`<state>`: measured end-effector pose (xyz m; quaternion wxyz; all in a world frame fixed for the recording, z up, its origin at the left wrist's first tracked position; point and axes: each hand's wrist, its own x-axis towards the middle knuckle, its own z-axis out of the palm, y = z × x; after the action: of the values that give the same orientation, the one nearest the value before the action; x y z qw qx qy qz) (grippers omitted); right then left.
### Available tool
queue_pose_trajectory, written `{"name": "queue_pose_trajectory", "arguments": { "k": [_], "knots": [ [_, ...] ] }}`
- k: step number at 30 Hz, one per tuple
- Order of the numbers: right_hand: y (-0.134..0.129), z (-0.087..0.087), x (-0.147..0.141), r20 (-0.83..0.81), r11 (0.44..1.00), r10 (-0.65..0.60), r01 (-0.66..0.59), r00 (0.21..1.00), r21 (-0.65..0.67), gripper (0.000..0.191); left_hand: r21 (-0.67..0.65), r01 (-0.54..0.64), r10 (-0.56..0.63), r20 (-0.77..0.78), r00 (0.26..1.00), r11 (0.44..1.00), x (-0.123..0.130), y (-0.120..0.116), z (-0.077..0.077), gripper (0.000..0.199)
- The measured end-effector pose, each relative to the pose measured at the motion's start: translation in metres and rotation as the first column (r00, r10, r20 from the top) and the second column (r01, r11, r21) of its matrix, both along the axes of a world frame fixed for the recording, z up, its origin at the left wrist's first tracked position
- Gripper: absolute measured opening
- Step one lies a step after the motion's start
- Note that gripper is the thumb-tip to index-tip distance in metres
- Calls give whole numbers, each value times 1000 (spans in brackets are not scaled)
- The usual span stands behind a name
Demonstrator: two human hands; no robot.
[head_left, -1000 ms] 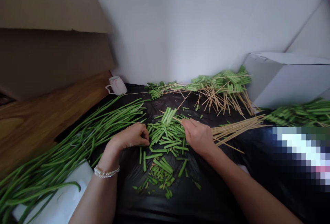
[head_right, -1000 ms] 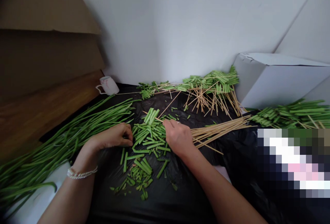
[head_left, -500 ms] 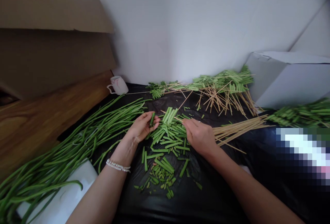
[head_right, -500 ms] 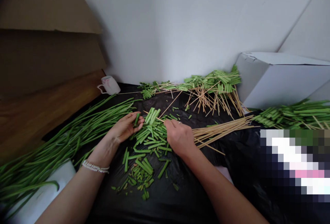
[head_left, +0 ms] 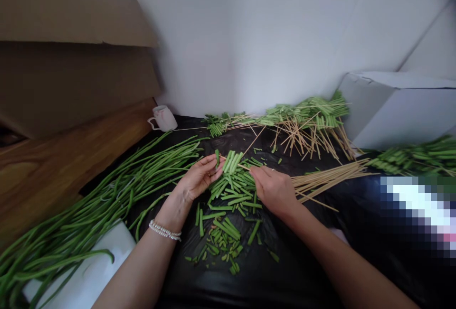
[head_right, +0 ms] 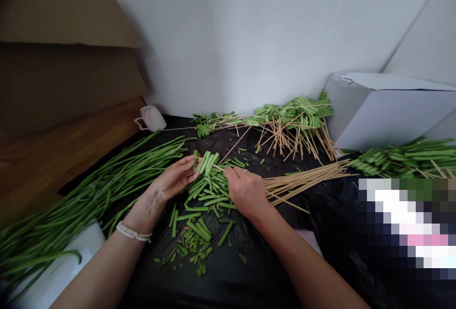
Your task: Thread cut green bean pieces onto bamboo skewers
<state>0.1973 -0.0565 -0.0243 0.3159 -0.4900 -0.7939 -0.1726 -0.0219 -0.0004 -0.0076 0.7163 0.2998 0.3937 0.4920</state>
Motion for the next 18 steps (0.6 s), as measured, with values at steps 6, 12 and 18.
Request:
{"name": "queue_pose_trajectory", "arguments": {
  "k": [6,12,18],
  "knots": [
    [1,-2,0,3,1000,2,-2,1000,-10,23,18,-16,16,-2,1000,1000,-1,0,0,17],
    [0,0,0,18,999,-4,5,1000,-41,24,26,-19,19,17,1000,999,0,-1,2,18],
    [-1,1,0,22,1000,-12,13,1000,-18,22,30,-22,22,16,1000,999,2,-3,5,18]
  ]
}}
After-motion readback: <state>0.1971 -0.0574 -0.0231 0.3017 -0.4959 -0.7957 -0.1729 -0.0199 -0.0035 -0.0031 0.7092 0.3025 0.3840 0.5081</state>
